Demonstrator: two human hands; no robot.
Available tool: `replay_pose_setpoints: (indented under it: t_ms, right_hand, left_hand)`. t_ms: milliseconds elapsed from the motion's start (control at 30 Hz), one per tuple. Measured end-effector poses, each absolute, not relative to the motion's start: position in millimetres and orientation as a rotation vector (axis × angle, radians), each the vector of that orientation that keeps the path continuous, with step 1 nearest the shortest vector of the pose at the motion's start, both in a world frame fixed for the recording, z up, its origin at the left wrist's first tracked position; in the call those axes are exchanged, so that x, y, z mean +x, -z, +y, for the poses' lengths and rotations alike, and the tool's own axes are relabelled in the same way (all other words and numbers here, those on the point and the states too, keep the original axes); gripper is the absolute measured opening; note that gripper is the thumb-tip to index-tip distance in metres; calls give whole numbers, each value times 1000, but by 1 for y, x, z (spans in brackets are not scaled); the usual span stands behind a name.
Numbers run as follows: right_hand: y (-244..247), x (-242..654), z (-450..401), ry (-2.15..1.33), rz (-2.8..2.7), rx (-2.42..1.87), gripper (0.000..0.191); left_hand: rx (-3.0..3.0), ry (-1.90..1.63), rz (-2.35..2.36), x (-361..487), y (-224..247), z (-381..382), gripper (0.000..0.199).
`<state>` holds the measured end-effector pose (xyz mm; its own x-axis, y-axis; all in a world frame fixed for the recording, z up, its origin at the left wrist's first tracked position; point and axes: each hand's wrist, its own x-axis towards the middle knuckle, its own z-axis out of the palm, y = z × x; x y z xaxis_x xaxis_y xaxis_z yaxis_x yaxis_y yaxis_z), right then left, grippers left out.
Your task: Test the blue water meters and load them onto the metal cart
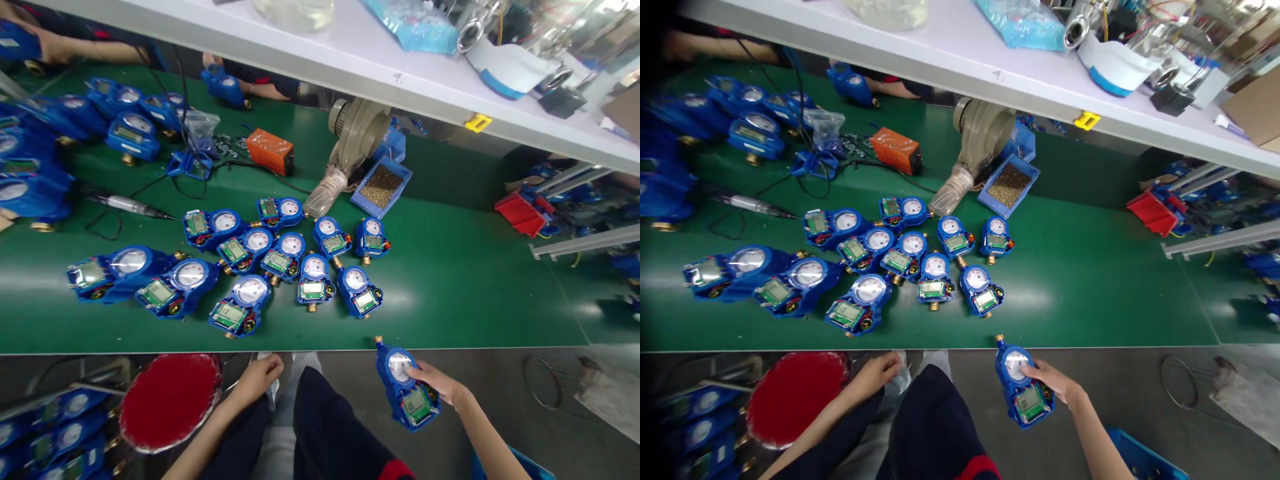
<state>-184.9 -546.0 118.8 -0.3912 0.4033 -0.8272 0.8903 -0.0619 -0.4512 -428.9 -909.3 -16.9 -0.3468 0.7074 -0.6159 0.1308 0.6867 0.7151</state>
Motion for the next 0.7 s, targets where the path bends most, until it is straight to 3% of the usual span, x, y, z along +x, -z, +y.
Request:
replay_pose_setpoints:
  t_ms: [133,433,700]
  right_hand:
    - [-105,-225,-595,1764,1510,1129,77]
    - [-58,-335,-709,2181,1277,1021,55]
    - [-23,-389,-755,2372,1324,1096,53]
  left_hand:
    - [645,-825,1749,-423,5,-923,22]
    - [292,-1125,2064,-435,-25,-993,35]
    - [462,-1111,2775,-477,-43,-988,90]
